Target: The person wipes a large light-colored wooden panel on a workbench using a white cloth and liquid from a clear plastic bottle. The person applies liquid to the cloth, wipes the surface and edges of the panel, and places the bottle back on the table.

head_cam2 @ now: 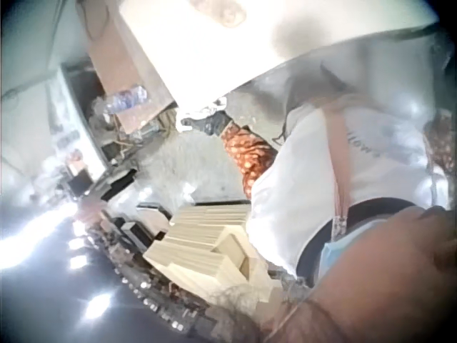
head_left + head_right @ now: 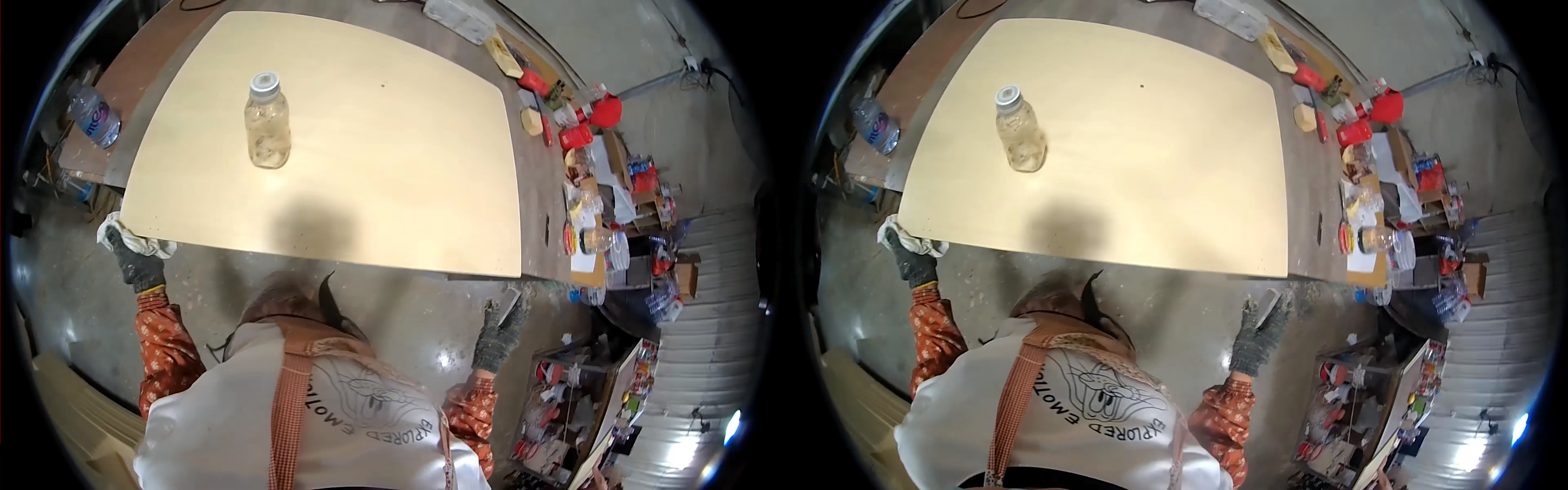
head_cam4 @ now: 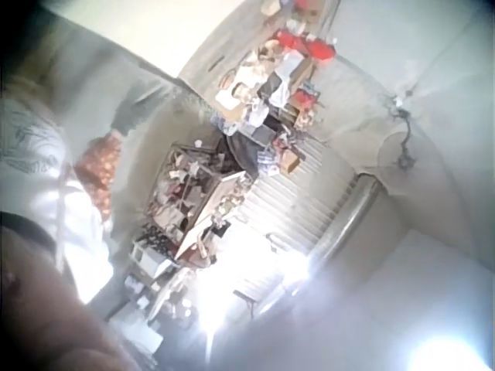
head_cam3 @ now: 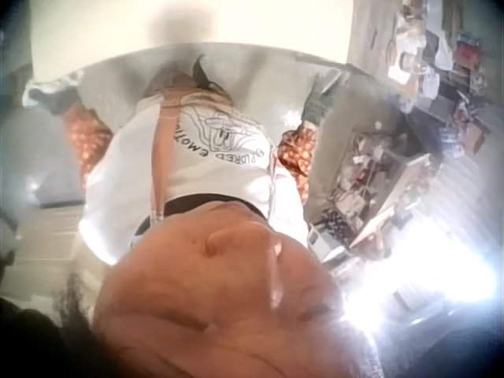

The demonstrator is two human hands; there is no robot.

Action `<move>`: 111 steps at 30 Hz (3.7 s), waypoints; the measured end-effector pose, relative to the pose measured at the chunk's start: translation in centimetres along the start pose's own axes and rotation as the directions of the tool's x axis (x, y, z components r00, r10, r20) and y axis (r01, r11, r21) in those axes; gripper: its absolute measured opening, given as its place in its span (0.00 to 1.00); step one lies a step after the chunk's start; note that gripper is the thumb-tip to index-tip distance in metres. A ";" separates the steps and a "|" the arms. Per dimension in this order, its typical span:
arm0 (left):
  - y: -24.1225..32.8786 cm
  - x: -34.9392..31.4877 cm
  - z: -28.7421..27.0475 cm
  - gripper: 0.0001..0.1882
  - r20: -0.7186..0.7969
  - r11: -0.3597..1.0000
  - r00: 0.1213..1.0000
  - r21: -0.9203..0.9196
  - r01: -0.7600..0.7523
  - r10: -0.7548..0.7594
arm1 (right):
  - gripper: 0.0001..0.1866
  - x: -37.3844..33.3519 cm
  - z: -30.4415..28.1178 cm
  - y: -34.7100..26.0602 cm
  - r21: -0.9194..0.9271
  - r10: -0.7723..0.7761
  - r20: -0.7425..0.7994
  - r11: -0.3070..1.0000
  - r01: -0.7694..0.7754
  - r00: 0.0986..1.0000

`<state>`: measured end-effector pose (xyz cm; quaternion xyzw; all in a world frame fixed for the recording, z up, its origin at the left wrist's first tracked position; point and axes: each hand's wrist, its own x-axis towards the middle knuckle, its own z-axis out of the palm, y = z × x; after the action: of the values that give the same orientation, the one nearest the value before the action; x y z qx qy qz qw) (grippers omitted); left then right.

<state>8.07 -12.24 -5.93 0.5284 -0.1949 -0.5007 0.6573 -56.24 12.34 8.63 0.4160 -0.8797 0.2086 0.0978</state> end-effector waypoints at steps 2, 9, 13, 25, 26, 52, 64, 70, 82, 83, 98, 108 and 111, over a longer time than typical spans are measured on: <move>1.1 -4.9 5.8 0.30 -0.118 0.972 0.988 -0.226 0.069 -0.098 | 0.38 4.6 -0.2 1.5 -0.057 -0.039 -0.014 0.998 0.038 0.999; -4.7 -9.6 5.1 0.26 0.438 0.800 0.877 -0.589 0.116 0.196 | 0.42 26.5 5.0 6.9 -0.535 -0.205 -0.034 0.831 0.155 0.978; -2.4 -15.3 9.5 0.24 -0.098 0.809 0.995 -0.584 -0.066 0.010 | 0.38 31.3 7.7 2.4 -0.554 -0.214 -0.088 0.822 0.131 0.973; -4.3 -16.8 7.4 0.22 -0.046 0.608 0.973 -0.773 -0.178 0.226 | 0.34 33.9 16.4 -23.4 0.297 -0.689 -0.016 0.689 0.661 0.725; -4.2 -17.0 7.3 0.22 -0.069 0.605 0.968 -0.770 -0.205 0.241 | 0.38 33.0 17.1 -26.1 0.453 -0.743 -0.043 0.581 0.676 0.668; -5.6 -13.0 10.8 0.21 -0.211 0.844 0.890 -0.290 -0.451 0.403 | 0.39 0.7 5.1 -47.9 0.278 -0.792 0.276 -0.477 0.834 -0.545; 3.0 -13.6 12.7 0.20 -0.099 0.758 0.782 0.344 -0.553 0.615 | 0.34 0.6 6.4 -48.7 0.534 -0.906 0.161 -0.253 0.807 -0.391; 2.0 -10.8 10.5 0.29 -0.096 0.552 0.587 0.490 -0.675 0.804 | 0.43 1.8 7.8 -50.8 0.624 -0.923 0.371 0.167 0.763 -0.102; -3.5 -18.4 0.4 0.21 -0.453 0.580 0.524 0.809 -0.099 0.721 | 0.42 2.4 9.9 -59.2 0.138 -0.879 0.405 -0.215 0.967 -0.253; -3.6 -19.0 0.3 0.21 -0.428 0.518 0.537 0.855 -0.019 0.727 | 0.42 2.0 9.8 -59.3 0.143 -0.879 0.381 -0.249 0.958 -0.286; -3.6 -19.3 0.1 0.28 -0.600 0.910 0.695 0.359 -0.207 0.395 | 0.40 4.6 12.4 -60.9 0.136 -0.908 0.279 -0.286 0.948 -0.314; 0.9 -20.1 2.7 0.26 -0.543 0.448 0.655 0.831 0.330 0.525 | 0.38 7.7 14.6 -63.0 0.156 -0.927 0.298 -0.186 0.970 -0.226; 2.3 -19.5 2.6 0.22 -0.314 0.115 0.669 0.939 0.325 0.674 | 0.42 10.8 16.5 -63.2 0.185 -0.932 0.351 -0.031 0.982 -0.096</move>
<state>-1.17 3.14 2.39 0.9320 -0.2709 0.0985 0.2200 -14.17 -38.36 15.64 0.9408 -0.3237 -0.0682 0.0740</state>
